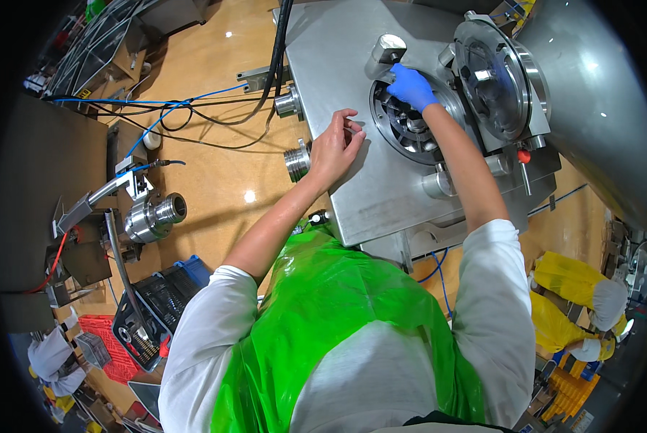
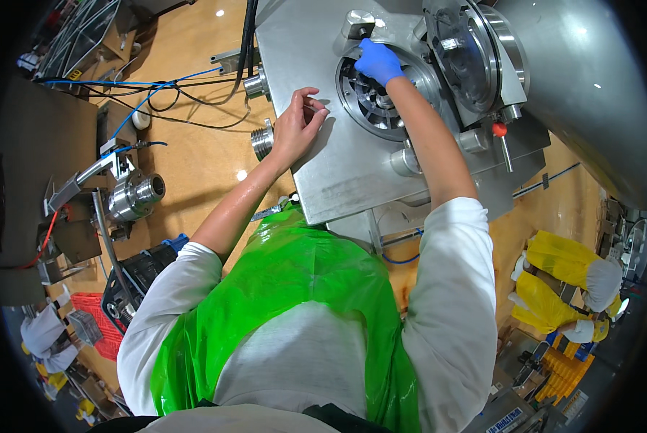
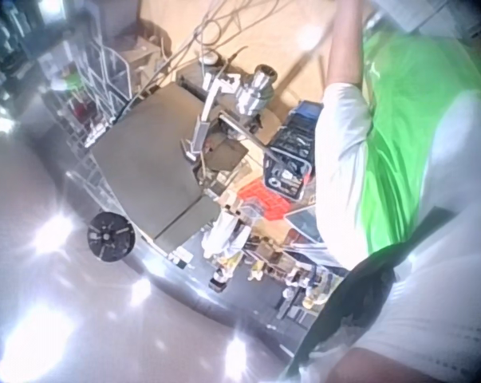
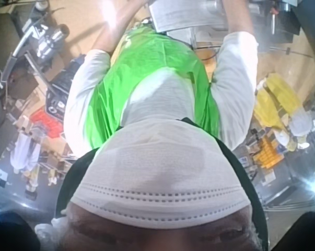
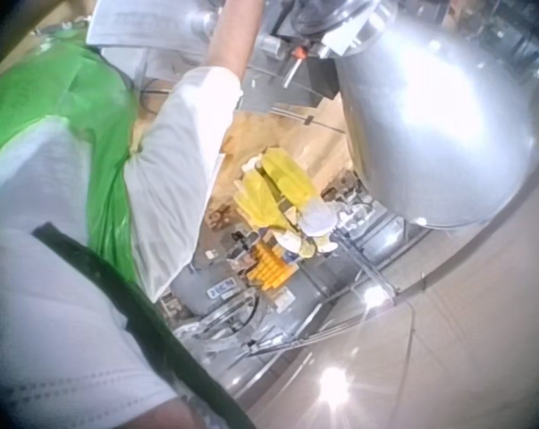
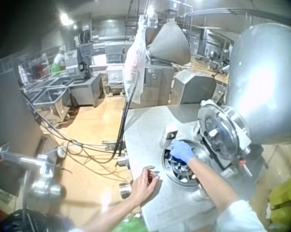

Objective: The person cleans a metal rod with a red cloth and places it in a basket. They then pick up small metal parts from the basket and insert them into a circular opening on a machine, repeating this process several times.

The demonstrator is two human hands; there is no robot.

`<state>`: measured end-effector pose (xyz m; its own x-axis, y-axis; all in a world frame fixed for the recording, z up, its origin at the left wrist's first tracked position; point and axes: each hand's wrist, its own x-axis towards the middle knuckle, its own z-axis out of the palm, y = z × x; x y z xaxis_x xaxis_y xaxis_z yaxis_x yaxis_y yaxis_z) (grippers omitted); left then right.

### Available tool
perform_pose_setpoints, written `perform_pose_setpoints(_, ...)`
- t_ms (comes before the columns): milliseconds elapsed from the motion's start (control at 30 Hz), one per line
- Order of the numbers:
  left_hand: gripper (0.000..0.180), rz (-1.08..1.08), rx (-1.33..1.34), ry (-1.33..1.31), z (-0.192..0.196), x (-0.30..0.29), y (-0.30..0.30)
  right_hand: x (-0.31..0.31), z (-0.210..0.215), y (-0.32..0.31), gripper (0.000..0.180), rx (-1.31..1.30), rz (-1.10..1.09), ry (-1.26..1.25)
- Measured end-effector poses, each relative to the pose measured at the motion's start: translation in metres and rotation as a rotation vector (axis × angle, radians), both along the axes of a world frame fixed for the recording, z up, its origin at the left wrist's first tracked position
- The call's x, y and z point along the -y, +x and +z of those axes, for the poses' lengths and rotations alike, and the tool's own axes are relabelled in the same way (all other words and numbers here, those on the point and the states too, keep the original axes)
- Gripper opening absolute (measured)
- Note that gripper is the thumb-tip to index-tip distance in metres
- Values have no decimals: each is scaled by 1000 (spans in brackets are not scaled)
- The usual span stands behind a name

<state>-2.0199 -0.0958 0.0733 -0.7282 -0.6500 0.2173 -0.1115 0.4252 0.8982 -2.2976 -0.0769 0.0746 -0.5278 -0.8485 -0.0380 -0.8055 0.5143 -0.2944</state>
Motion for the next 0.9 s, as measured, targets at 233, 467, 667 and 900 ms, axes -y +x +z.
perform_pose_setpoints(233, 40, 7, -53, -21, -6, 0, 0, -12, 8, 22, 53, 95, 92, -69)
perform_pose_setpoints(467, 40, -10, -29, -11, -2, -1, -2, -24, -4, 31, 58, 87, 86, -65)
perform_pose_setpoints(667, 50, -93, -216, 312, 0, 5, -17, -37, 55, 84, 53, 920, -70, -393)
perform_pose_setpoints(900, 33, -68, -49, 40, 55, 3, -26, -67, 65, 104, 49, 1410, -99, -635)
